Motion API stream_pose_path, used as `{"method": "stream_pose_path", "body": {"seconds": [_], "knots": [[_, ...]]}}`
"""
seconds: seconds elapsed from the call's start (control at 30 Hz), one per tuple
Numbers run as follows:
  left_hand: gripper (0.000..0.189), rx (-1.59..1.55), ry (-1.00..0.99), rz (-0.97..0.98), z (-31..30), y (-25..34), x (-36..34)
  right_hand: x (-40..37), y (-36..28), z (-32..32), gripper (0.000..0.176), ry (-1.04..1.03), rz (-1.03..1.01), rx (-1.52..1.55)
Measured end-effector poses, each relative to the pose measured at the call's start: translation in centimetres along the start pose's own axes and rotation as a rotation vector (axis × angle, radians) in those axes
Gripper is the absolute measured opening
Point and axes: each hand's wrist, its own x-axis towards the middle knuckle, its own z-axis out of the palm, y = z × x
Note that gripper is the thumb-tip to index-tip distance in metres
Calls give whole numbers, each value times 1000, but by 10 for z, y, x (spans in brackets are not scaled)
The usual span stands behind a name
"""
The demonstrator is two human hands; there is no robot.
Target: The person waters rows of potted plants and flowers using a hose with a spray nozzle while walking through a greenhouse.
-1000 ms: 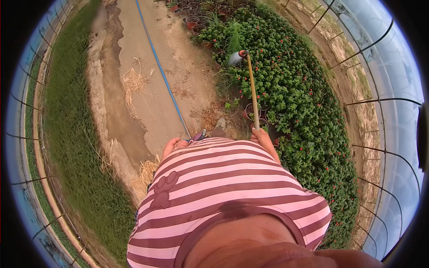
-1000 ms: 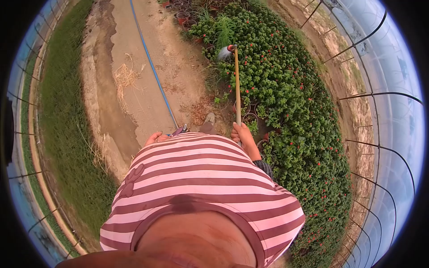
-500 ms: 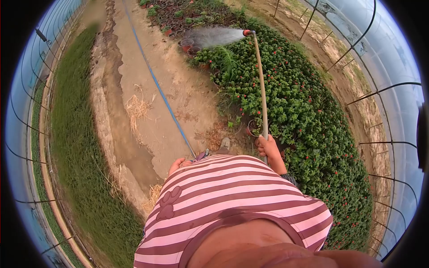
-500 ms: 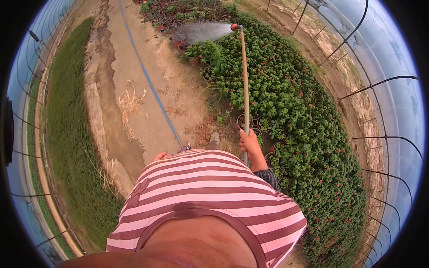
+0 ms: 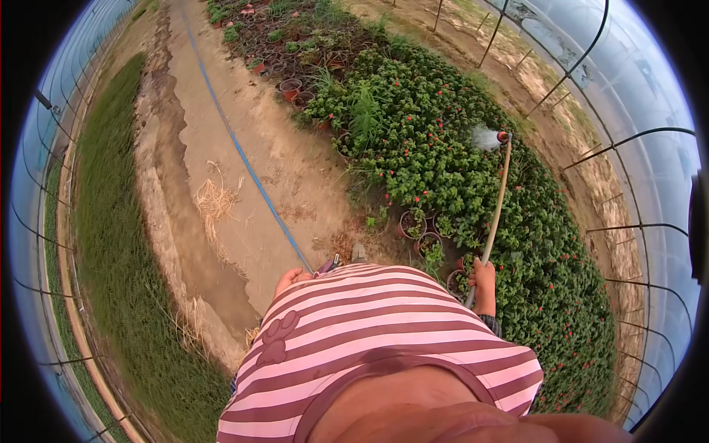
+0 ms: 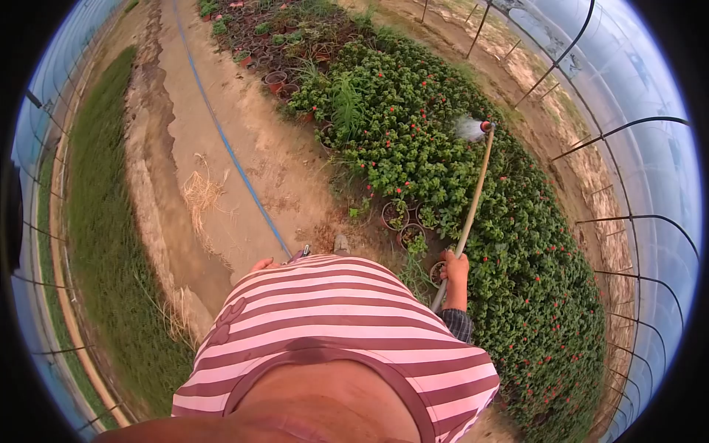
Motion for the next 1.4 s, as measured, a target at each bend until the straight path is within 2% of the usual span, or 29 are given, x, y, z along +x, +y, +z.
{"method": "stream_pose_path", "body": {"seconds": [0.07,0.17,0.2,0.3,0.5,0.57,0.63,0.7,0.77,0.87,0.97,1.07,1.13,1.27,1.4], "knots": [[43,6,-30,-90,0,12,20,16,3,-10,23,122,-9,-54],[45,138,8,-101,25,36,38,37,-5,-14,23,376,-57,-452],[45,189,0,-105,30,43,45,47,-3,-12,29,477,-99,-548],[47,230,64,-108,49,58,62,73,-8,-7,34,480,-95,-545],[49,198,45,-165,78,88,94,76,-57,29,25,280,-113,-211],[50,205,39,-84,81,87,106,84,-69,42,23,182,-111,-70],[51,310,46,112,84,73,113,92,-84,58,22,95,-115,31],[48,325,-4,56,73,73,141,99,-102,73,21,16,-132,89],[43,-61,-174,-80,42,63,180,110,-117,87,20,-88,-158,159],[38,163,3,168,83,83,142,122,-139,105,19,-174,-164,175],[39,220,-26,156,62,83,164,134,-155,121,18,-155,-196,88],[40,89,-75,161,68,97,156,140,-169,135,16,-67,-199,-58],[42,212,-85,100,78,123,151,152,-171,143,16,20,-191,-182],[45,201,-7,-58,77,159,168,165,-157,145,17,94,-200,-219],[45,148,-16,-33,64,189,187,164,-148,152,24,275,-150,-392]]}}
